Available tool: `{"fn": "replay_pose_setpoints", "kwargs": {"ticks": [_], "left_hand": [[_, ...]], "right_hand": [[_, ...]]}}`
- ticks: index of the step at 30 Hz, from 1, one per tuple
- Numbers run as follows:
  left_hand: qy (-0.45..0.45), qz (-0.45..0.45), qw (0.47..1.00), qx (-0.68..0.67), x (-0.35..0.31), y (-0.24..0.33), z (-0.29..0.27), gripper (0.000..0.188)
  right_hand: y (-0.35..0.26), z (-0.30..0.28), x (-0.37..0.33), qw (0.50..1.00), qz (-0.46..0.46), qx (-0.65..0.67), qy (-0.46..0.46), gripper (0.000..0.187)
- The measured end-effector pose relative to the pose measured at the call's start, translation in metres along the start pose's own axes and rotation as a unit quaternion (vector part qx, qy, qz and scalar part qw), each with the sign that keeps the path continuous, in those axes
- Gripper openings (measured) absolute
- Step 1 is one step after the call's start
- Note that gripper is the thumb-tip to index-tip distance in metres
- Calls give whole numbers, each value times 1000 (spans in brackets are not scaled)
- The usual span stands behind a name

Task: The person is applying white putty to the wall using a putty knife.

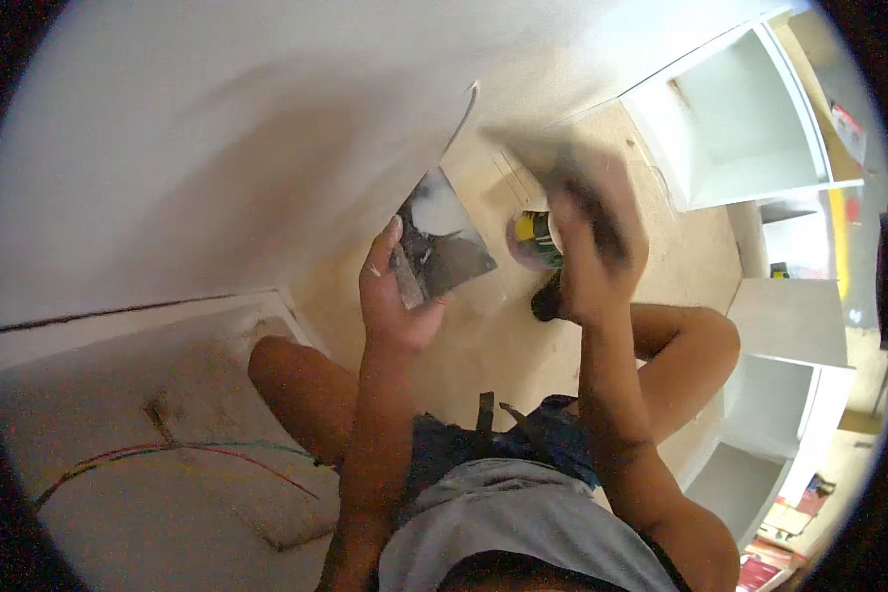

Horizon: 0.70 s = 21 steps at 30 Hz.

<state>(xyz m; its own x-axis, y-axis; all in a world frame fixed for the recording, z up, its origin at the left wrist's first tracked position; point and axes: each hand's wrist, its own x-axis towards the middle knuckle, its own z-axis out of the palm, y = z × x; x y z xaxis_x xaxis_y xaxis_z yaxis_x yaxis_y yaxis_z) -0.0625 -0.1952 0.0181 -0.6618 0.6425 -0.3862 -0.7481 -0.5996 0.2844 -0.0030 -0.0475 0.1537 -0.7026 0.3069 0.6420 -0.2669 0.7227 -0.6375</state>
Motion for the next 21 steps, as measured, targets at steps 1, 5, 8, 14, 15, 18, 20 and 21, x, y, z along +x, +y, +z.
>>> {"fn": "replay_pose_setpoints", "kwargs": {"ticks": [1, 5, 8, 14, 15, 18, 20, 21], "left_hand": [[-4, -15, 1000, 26, 2, 2, 9, 43], [-100, -39, 994, 25, -1, 5, 38, 31], [-33, 36, 997, 53, -15, 20, 42, 38], [-106, 237, 946, 193, -12, 19, 25, 35], [-201, 316, 895, 241, -9, 17, 25, 35], [-268, 412, 731, 473, -4, 22, 26, 37], [-328, 392, 534, 673, -8, 35, 23, 39], [-332, 389, 532, 675, -10, 41, 18, 39]], "right_hand": [[-7, -5, -7, 993, -100, -3, -61, 27], [-2, -5, -25, 985, -31, 48, -166, 43], [37, -4, -35, 973, 39, -67, -216, 46], [74, 8, -74, 799, 472, 361, 93, 36], [72, 11, -81, 800, 467, 364, 97, 36], [66, 19, -102, 496, 549, 673, -2, 38], [68, 21, -113, 785, 424, 445, -76, 35], [71, 20, -118, 960, 176, 172, -130, 32]]}}
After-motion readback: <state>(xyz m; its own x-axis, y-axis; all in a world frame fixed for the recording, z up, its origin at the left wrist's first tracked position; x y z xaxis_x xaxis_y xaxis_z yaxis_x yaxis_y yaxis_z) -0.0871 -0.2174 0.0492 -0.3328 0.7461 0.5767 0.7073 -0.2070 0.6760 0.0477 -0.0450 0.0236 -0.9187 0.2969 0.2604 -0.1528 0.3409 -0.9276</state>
